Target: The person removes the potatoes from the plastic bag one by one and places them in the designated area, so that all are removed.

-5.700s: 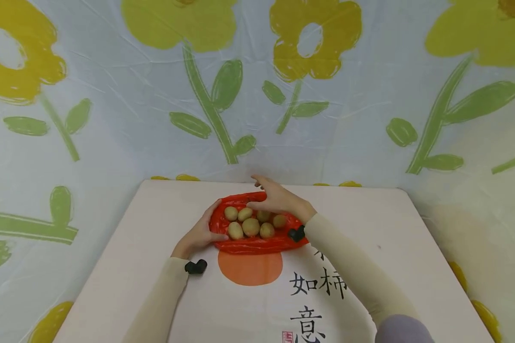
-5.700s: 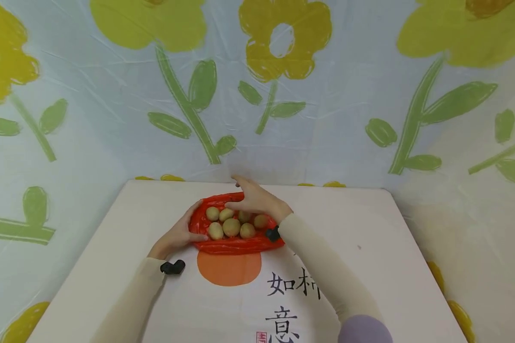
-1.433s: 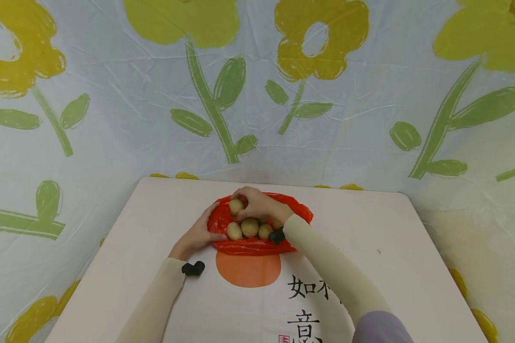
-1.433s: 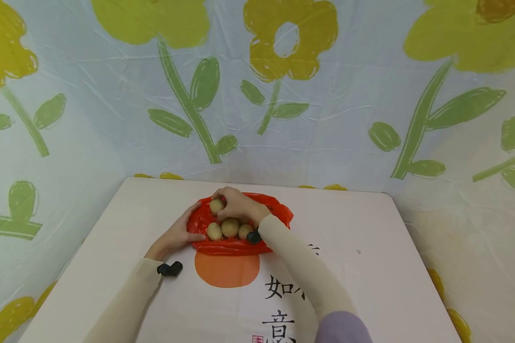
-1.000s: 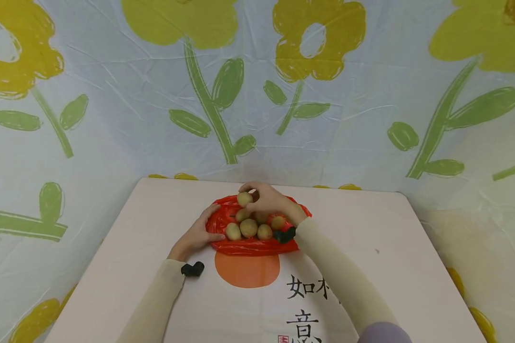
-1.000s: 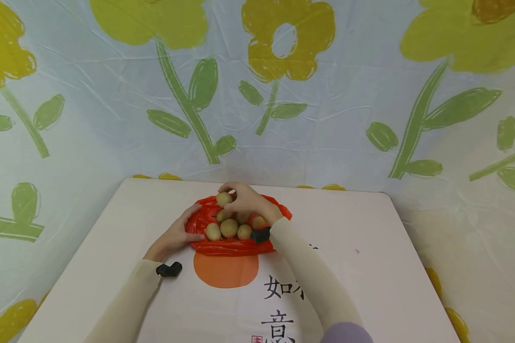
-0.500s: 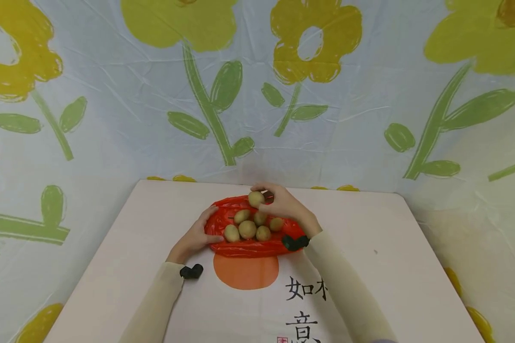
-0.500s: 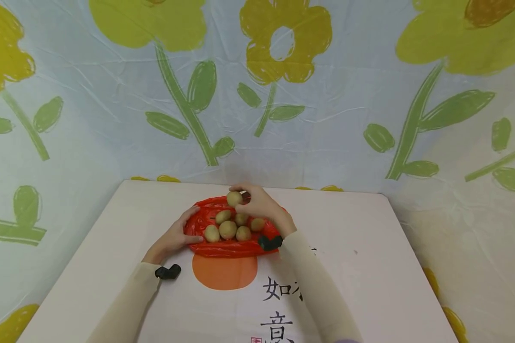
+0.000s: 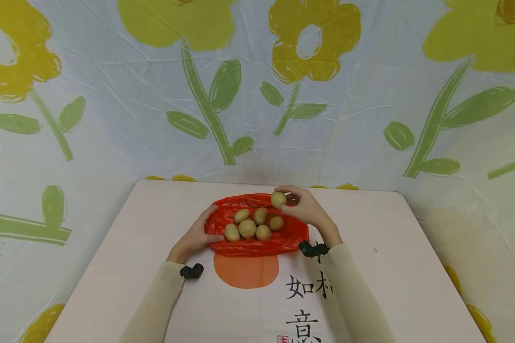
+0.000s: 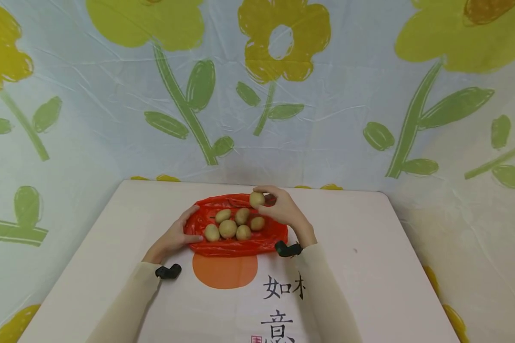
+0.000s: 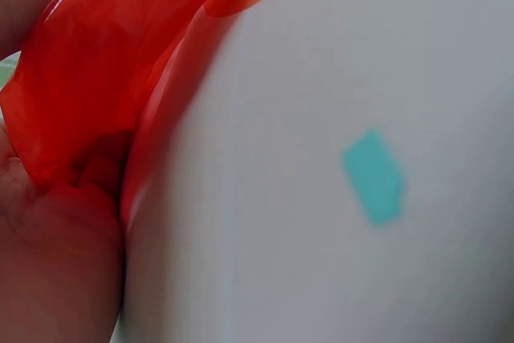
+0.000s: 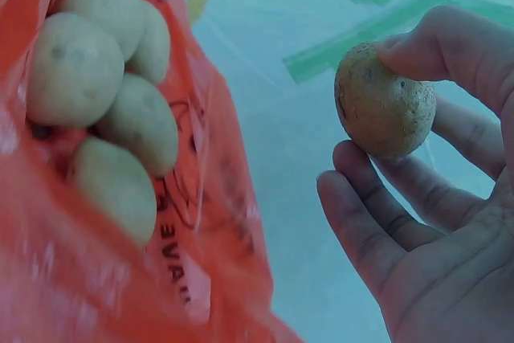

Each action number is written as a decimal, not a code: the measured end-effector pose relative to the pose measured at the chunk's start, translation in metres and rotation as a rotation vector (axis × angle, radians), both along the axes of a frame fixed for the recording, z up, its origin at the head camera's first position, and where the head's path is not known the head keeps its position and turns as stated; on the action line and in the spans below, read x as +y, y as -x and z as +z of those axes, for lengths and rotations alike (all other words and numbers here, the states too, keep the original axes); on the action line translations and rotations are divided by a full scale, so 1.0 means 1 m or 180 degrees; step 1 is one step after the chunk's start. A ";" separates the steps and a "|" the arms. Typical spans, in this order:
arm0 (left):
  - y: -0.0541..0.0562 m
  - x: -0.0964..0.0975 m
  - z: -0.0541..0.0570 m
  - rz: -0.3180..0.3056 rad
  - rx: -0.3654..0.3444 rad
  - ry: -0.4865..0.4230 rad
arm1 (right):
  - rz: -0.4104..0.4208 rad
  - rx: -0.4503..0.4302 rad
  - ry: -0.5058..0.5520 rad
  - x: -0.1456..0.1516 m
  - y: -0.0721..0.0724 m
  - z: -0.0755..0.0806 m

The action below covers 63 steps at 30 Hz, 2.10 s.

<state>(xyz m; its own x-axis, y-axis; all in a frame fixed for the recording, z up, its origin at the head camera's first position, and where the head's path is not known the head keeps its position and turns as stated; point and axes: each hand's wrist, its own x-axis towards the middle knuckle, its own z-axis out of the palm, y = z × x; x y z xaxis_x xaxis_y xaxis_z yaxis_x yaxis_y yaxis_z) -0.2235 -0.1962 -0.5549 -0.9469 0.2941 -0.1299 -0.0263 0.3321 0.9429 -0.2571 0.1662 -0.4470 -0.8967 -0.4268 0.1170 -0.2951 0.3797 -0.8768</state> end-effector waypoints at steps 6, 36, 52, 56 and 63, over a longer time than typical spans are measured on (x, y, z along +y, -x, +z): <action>0.000 0.001 0.000 0.0027 -0.0060 -0.0026 | -0.0178 0.0008 -0.0034 0.021 -0.005 -0.008; 0.000 0.002 -0.001 0.0031 -0.0065 0.0005 | -0.0666 -0.0003 -0.0459 0.102 -0.009 -0.042; 0.001 0.004 -0.003 0.0038 -0.0017 0.0038 | -0.0836 -0.0087 -0.0651 0.124 -0.014 -0.065; 0.002 0.002 -0.003 0.0045 -0.0012 0.0051 | -0.0827 -0.0096 -0.0727 0.125 -0.013 -0.070; 0.003 0.001 -0.004 0.0026 -0.0021 -0.0026 | -0.0856 -0.0245 -0.0868 0.122 -0.010 -0.078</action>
